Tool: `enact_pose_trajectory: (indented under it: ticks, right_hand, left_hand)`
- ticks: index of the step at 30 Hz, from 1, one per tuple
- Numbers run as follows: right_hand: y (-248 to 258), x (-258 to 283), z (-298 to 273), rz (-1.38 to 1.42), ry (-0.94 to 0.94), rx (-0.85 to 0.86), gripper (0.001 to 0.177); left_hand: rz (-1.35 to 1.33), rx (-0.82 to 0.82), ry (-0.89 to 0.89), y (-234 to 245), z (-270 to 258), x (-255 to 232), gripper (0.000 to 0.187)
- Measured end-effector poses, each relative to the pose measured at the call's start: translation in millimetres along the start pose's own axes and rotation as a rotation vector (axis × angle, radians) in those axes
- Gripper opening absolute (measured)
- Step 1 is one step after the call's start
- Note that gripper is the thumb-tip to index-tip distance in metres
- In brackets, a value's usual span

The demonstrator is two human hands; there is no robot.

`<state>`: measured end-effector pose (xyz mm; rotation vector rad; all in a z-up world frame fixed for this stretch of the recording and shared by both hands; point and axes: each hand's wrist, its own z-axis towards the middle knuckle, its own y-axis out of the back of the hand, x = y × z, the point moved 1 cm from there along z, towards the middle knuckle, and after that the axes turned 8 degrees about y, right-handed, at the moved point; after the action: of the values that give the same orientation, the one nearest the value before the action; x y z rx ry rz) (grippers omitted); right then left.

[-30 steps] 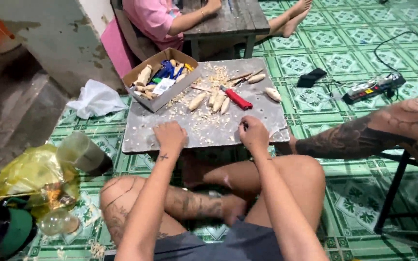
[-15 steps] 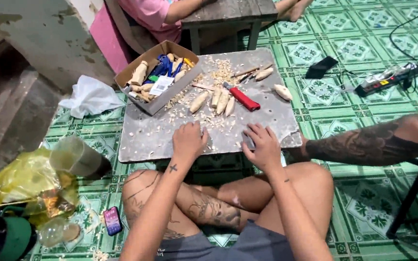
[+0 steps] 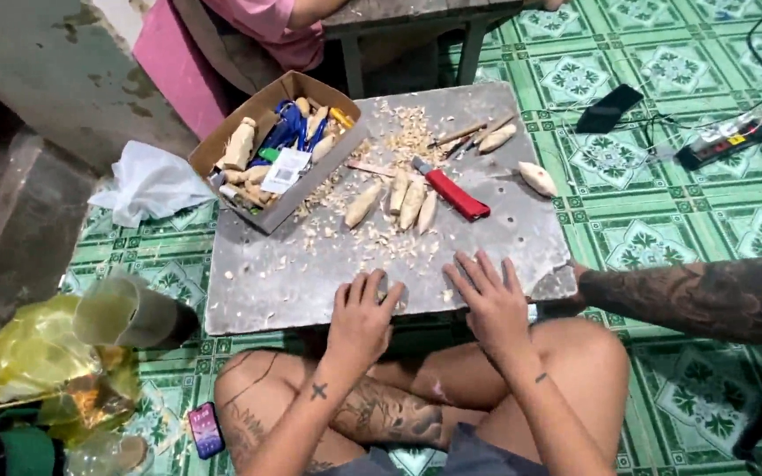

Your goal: A person is carving a wooden fishing lure using a utility knife, removing small shavings of wood to shape the object.

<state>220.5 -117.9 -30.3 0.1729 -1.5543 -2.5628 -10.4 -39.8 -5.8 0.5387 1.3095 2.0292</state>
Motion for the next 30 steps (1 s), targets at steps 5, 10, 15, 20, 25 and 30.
enact_pose_trajectory:
  ticks: [5,10,15,20,25,30]
  right_hand:
    - [7,2,3,-0.050,0.069,-0.117,0.070]
    - [24,10,-1,-0.113,0.081,-0.024,0.092]
    - [25,20,-18,-0.089,0.025,-0.067,0.084]
    - [39,33,-33,-0.039,0.011,-0.061,0.110]
    - [41,44,-50,-0.061,-0.030,-0.040,0.065]
    - [45,45,-50,-0.033,-0.043,-0.038,0.060]
  left_hand:
    - [0.045,-0.133,0.020,0,3,0,0.038]
    - [-0.004,-0.022,0.010,13,-2,-1,0.062]
    - [-0.057,0.062,0.026,17,-17,-5,0.056]
    - [-0.055,0.043,0.045,8,-41,-8,0.056]
    - [-0.083,0.086,0.142,12,-52,-19,0.038]
    - [-0.043,0.106,0.188,14,-45,-9,0.044]
